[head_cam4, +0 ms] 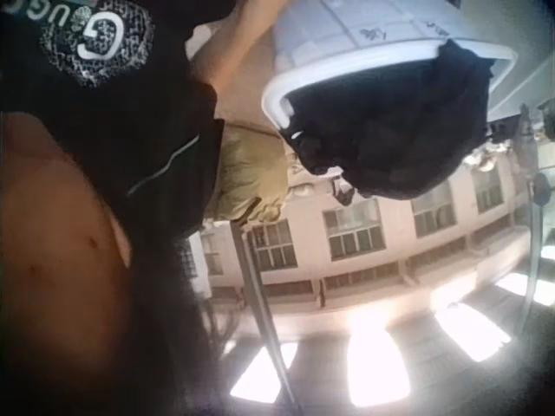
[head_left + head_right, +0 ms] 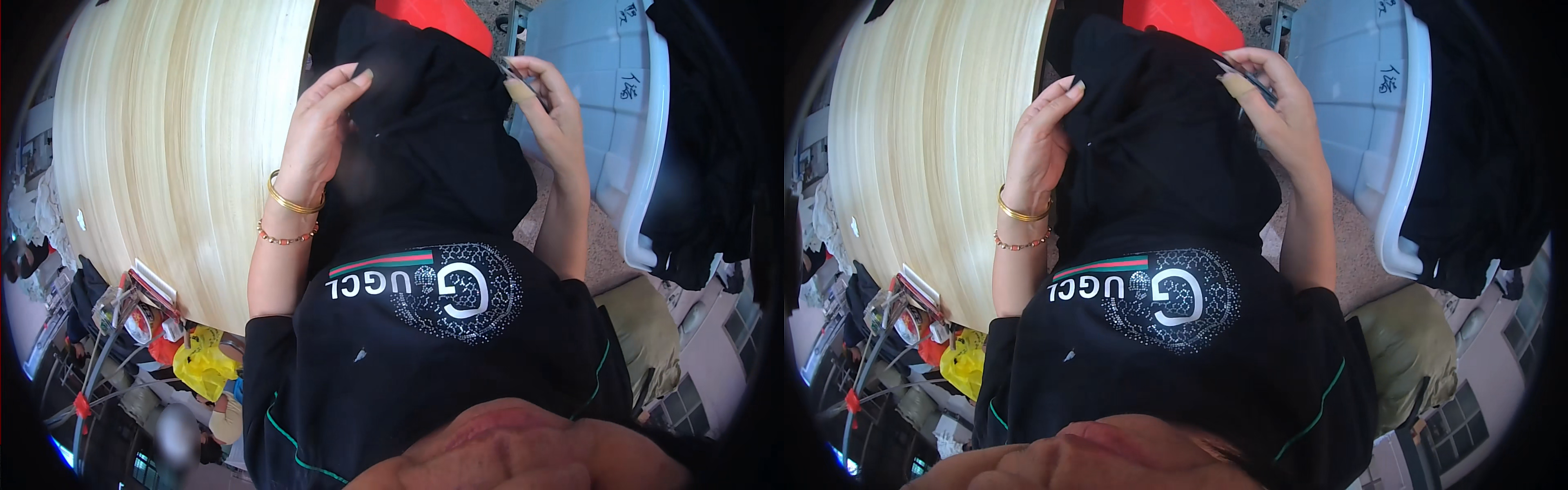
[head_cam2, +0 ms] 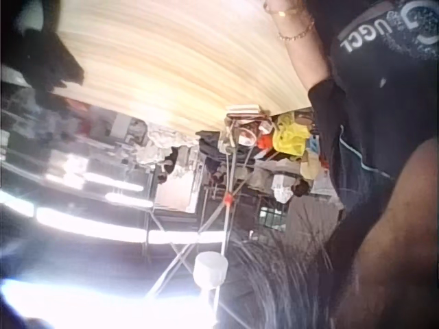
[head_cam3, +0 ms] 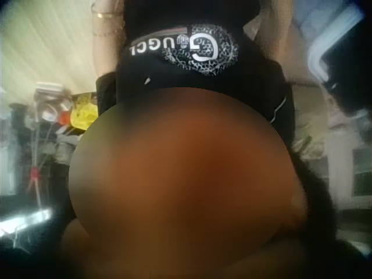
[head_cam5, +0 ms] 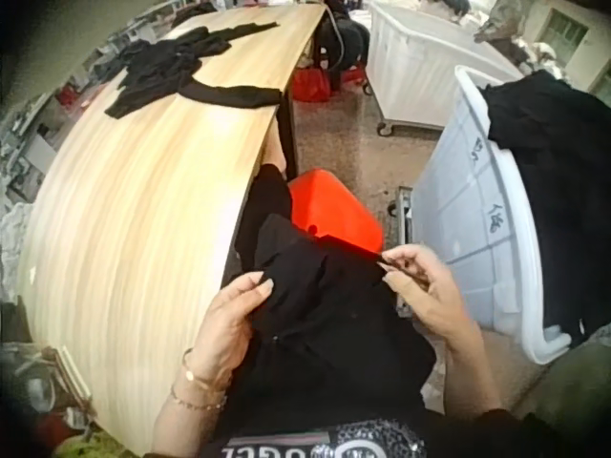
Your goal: Trimming loose threads from black clothing items using thread snips in a factory setting.
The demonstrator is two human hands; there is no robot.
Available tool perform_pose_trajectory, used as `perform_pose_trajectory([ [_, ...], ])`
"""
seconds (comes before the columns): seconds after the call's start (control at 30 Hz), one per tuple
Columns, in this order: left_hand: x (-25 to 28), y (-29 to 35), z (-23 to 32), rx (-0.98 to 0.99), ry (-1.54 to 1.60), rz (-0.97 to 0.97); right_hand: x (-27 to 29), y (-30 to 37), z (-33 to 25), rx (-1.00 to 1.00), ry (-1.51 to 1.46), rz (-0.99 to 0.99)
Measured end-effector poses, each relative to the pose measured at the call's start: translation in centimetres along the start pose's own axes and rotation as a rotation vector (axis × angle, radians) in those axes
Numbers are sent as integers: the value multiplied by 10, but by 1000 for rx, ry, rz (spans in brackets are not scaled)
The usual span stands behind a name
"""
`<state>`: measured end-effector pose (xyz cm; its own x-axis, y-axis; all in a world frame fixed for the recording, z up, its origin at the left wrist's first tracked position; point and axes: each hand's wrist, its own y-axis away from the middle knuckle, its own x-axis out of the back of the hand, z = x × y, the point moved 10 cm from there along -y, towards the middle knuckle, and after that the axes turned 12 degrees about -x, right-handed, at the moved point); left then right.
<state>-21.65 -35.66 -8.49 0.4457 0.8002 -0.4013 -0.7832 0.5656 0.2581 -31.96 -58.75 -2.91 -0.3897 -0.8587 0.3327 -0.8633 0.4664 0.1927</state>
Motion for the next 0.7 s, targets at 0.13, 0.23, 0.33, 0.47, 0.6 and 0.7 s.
perform_pose_trajectory([
  [0.13,-2,-13,26,-143,-383,4,-26,-6,-27,178,149,-12],
  [0.23,2,-36,38,-329,-629,-13,-37,-15,-33,273,103,-24],
  [0.33,-11,-53,63,-521,-982,-16,-46,-20,-35,283,143,-51],
  [0.47,-30,-68,46,-517,-1047,-138,-47,-26,-33,322,134,-37],
  [0.6,-27,-76,26,-392,-669,-122,-46,-30,-34,408,192,2],
  [0.7,-28,-76,19,-247,-376,-100,-49,-31,-34,439,171,11],
])
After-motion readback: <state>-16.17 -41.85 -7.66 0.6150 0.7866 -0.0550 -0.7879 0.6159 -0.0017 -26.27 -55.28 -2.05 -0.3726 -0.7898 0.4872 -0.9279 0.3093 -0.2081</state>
